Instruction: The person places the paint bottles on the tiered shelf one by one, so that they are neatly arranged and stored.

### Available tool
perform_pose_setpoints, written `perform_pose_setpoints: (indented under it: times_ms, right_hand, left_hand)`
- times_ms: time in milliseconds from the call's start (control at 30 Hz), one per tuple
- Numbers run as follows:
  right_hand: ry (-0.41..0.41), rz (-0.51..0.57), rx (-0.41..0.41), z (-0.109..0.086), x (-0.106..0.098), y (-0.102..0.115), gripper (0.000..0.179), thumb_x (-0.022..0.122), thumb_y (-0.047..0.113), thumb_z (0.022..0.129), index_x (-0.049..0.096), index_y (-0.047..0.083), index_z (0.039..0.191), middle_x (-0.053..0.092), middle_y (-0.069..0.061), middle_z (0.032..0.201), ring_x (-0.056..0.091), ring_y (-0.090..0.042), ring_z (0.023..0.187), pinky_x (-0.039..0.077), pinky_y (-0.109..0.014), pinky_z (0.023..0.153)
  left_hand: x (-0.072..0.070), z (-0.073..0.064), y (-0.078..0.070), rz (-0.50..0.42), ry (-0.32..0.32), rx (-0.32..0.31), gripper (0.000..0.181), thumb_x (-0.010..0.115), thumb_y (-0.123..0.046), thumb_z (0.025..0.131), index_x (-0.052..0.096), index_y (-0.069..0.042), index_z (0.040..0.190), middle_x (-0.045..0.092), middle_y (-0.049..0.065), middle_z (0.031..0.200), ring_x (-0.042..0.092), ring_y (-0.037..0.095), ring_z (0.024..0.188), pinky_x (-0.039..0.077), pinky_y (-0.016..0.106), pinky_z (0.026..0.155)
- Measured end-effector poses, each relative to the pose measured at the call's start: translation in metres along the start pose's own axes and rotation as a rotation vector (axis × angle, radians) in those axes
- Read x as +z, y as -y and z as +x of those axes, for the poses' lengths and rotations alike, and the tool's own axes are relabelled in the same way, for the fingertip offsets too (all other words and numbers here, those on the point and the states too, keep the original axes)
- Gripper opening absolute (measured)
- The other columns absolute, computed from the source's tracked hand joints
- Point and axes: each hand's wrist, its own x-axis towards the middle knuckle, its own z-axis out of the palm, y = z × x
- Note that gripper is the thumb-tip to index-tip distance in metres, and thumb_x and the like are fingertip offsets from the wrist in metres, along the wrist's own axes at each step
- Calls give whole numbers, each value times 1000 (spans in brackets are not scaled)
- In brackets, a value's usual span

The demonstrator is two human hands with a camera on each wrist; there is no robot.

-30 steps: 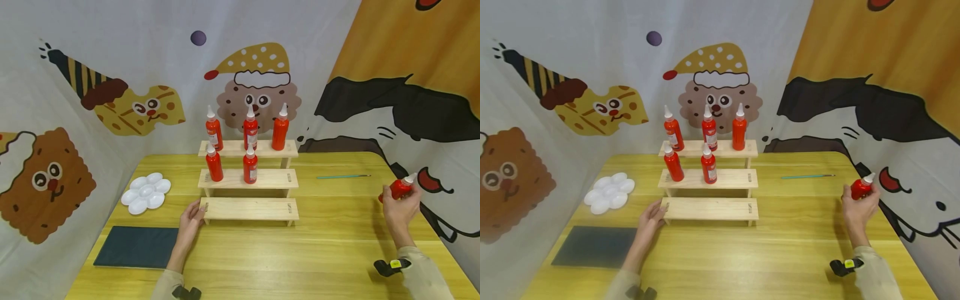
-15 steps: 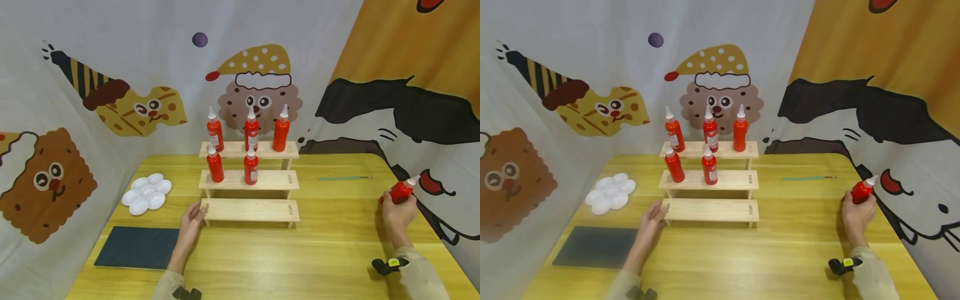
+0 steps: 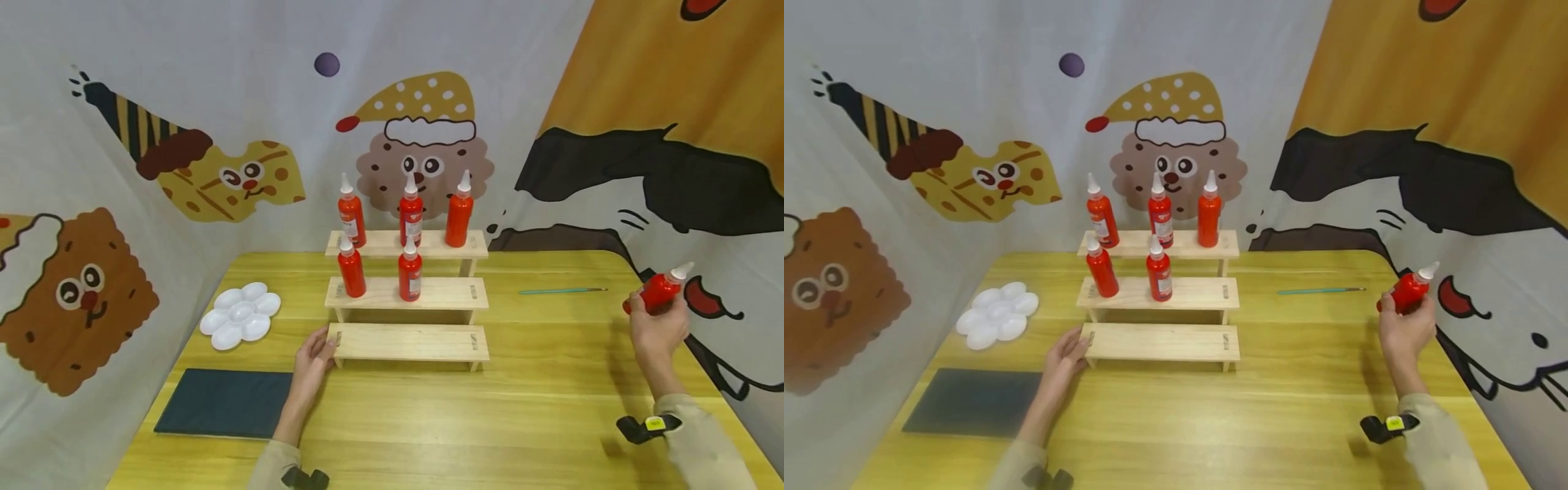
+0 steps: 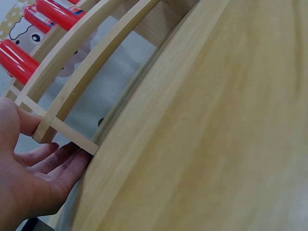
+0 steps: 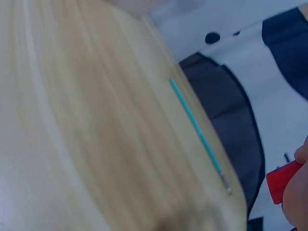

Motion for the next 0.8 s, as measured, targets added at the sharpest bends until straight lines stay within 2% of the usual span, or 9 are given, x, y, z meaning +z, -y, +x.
perform_pose_setpoints:
  times_ms: [100,267,367,467,567,800]
  right_hand:
    - [14,-2,-30,-3,-1,14,53,65,34,96,51,20,145,60,5,127,45,4,95,42,-22,101]
    - [50,8,-100,-12,1,39,52,65,32,97,52,16,145,61,1,127,49,5,92,47,-18,95]
    - [101,14,-132,-21,3,57,52,65,31,98,51,17,146,62,-3,135,55,1,100,47,-20,102]
    - [148,0,-171,-33,7,73,53,64,32,99,50,18,147,58,-8,146,59,-9,115,45,-28,110]
    - [182,-16,-227,-46,10,85,52,64,32,99,50,16,147,58,-11,147,60,-12,118,46,-31,110]
    - [258,15,-354,-75,18,106,52,67,29,98,52,9,144,62,-14,140,56,1,103,50,-27,104]
  left_hand:
    - [0,0,0,5,-6,-1,51,57,-22,105,46,-1,150,57,27,141,64,19,113,54,21,82]
    - [-2,1,1,13,-18,5,50,57,-22,105,46,0,149,58,28,139,65,19,111,54,23,82]
    - [-2,1,1,11,-17,3,50,57,-22,105,47,0,149,59,28,138,65,17,109,54,23,82]
    - [-2,1,2,13,-13,2,50,57,-22,105,46,0,149,59,28,138,65,17,110,54,23,83]
    - [-2,1,1,17,-15,-6,50,57,-22,105,46,-1,149,59,27,138,64,19,112,54,22,82]
    - [-1,0,-1,17,-3,-3,51,57,-22,105,46,-1,150,58,27,140,63,23,114,54,20,81]
